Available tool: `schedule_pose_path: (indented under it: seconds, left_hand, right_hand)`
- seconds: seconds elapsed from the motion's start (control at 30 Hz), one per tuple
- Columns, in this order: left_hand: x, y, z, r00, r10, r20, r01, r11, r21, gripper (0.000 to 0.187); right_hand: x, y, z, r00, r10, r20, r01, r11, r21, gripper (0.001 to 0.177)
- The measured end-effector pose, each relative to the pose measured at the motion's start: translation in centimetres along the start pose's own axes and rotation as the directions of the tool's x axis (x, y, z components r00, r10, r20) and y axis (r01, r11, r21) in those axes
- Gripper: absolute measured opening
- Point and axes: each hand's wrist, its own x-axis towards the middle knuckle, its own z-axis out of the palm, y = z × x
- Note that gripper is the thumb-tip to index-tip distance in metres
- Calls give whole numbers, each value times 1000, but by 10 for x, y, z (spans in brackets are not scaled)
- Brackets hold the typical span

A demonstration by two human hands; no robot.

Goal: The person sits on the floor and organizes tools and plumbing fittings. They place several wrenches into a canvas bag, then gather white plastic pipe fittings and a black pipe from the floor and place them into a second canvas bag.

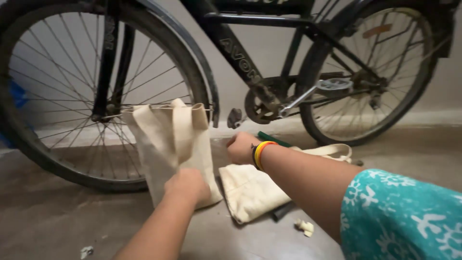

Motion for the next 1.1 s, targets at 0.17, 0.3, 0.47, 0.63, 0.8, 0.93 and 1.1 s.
schedule_pose_path:
  seconds: [0.17, 0.3, 0.47, 0.63, 0.8, 0.93, 1.1]
  left_hand:
    - [-24, 22, 25, 987, 136, 80, -145, 982, 120, 33]
    - [-50, 41, 40, 962, 274, 13, -272, 945, 179, 39]
    - [-82, 74, 49, 939, 344, -28, -328, 916, 233, 49]
    - [-122, 111, 53, 930, 365, -46, -345, 908, 239, 43]
    - [-176, 157, 36, 967, 255, 20, -254, 944, 209, 44]
    - [-225, 199, 12, 966, 257, 31, -259, 954, 149, 52]
    - [-260, 221, -6, 970, 237, -53, -230, 966, 118, 51]
  right_hand:
    - [-79, 2, -33, 980, 109, 165, -140, 971, 196, 37]
    - [-123, 2, -53, 1000, -1, 15, 4, 979, -202, 25]
    - [-143, 40, -73, 981, -193, -15, 190, 974, -125, 31]
    - [-203, 43, -124, 998, 28, 53, -21, 991, -131, 26]
    - [-250, 79, -176, 990, -140, -10, 123, 899, -419, 30]
    - [-284, 98, -202, 988, -149, -51, 112, 891, -439, 31]
    - [-329, 115, -222, 989, -123, -87, 80, 918, -388, 31]
